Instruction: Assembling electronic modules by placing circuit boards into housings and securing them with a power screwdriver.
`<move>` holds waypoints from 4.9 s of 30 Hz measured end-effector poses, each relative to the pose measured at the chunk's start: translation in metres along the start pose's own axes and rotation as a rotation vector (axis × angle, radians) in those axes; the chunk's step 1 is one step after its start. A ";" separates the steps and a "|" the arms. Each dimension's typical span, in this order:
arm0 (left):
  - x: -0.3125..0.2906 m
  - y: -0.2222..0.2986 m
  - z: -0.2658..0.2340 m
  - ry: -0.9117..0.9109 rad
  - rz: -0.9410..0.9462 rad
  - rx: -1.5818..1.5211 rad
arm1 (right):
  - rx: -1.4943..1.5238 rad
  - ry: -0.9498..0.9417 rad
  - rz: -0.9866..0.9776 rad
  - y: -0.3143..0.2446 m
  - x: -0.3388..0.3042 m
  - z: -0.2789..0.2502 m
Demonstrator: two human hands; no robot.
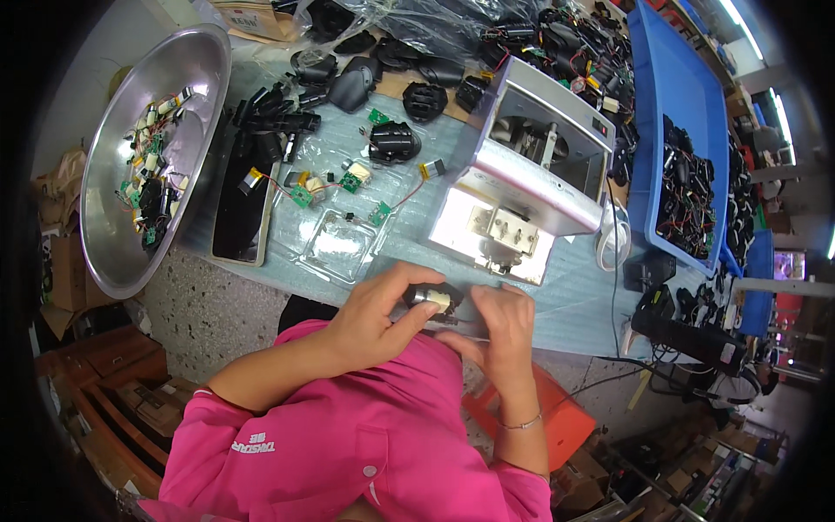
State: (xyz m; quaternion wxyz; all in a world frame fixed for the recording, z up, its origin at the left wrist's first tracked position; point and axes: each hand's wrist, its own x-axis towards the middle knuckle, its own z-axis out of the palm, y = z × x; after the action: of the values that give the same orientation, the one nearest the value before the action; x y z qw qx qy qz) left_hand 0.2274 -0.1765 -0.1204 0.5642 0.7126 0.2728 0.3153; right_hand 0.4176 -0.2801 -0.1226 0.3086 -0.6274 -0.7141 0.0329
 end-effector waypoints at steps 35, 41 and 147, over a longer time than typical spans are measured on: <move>0.072 -0.012 -0.149 0.436 0.208 1.251 | 0.036 0.298 0.123 -0.021 0.019 -0.011; 0.069 -0.016 -0.143 0.479 0.192 1.290 | 0.138 0.292 0.032 -0.024 0.029 -0.002; -0.001 0.002 -0.021 -0.142 0.151 0.448 | 0.059 0.082 0.059 -0.028 0.031 0.001</move>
State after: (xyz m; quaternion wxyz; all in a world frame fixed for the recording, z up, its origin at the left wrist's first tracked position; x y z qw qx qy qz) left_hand 0.2111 -0.1644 -0.1150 0.3848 0.8586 0.2416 0.2373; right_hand 0.3922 -0.2570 -0.0985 0.3548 -0.6396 -0.6809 0.0375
